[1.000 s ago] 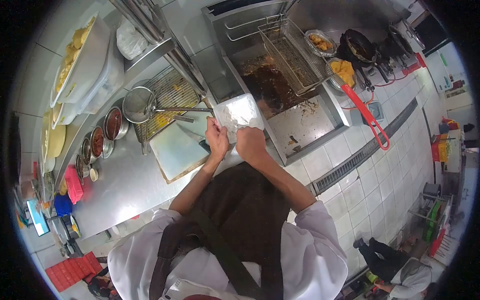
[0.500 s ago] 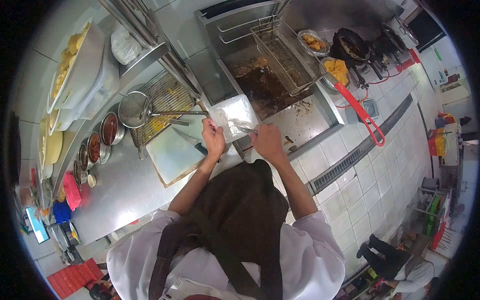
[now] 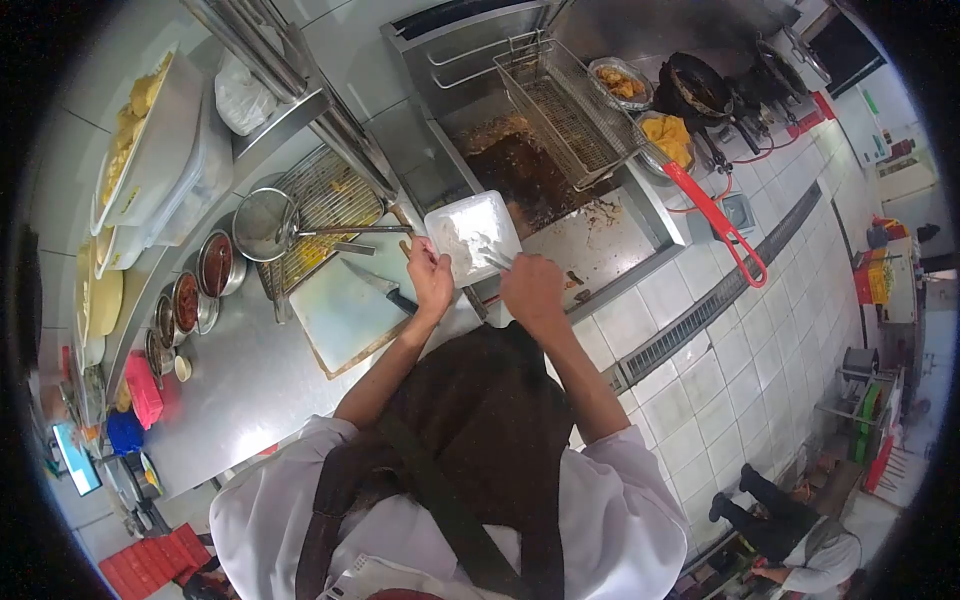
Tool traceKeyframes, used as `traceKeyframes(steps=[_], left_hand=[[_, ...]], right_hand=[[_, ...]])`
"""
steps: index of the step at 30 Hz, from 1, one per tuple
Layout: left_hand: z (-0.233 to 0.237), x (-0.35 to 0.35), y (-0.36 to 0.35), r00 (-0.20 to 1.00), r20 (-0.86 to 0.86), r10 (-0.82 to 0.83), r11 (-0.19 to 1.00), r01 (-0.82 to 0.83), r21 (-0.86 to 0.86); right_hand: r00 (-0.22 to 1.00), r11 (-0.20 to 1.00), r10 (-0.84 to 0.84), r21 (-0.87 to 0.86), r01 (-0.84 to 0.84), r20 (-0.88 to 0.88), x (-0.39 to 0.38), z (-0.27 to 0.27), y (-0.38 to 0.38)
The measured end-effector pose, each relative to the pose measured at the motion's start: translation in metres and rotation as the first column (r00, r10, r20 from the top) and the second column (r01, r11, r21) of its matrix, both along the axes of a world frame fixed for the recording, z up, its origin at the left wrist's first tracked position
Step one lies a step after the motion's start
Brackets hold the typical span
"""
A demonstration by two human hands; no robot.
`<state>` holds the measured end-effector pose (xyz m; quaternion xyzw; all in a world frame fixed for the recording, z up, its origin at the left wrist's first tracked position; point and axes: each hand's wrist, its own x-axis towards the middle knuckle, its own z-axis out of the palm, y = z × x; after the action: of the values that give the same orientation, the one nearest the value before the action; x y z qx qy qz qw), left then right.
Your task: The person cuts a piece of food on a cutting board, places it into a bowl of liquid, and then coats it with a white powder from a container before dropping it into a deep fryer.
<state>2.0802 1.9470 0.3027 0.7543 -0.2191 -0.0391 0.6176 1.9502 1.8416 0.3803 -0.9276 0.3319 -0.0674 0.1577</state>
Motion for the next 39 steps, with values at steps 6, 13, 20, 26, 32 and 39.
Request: traceKeyframes(steps=[6,13,20,26,32,39], left_hand=[[0.014,-0.008,0.001,1.000,0.006,-0.030,0.999,0.030,-0.030],[0.010,-0.008,0.001,0.999,-0.012,-0.046,0.999,0.046,-0.018],[0.003,-0.001,0.003,0.998,-0.053,-0.039,0.999,0.038,-0.026],[0.006,0.000,0.003,0.997,0.005,-0.082,0.996,0.082,-0.033],[0.016,0.003,0.006,0.997,-0.016,-0.079,0.997,0.079,0.009],[0.019,0.001,0.006,0.990,-0.017,-0.141,0.989,0.141,0.038]], right_hand=[[0.996,1.000,0.028,-0.008,-0.029,-0.088,0.027,-0.023,0.010],[0.992,0.998,0.054,-0.035,-0.058,-0.113,0.036,-0.029,0.010],[0.989,0.983,0.078,-0.155,-0.096,-0.123,0.022,-0.015,0.008],[0.953,0.886,0.264,-0.353,-0.300,-0.147,0.024,-0.026,-0.009],[0.901,0.811,0.420,-0.401,-0.426,-0.107,0.019,-0.007,-0.023],[0.826,0.744,0.535,-0.365,-0.560,-0.177,0.028,-0.005,-0.038]])
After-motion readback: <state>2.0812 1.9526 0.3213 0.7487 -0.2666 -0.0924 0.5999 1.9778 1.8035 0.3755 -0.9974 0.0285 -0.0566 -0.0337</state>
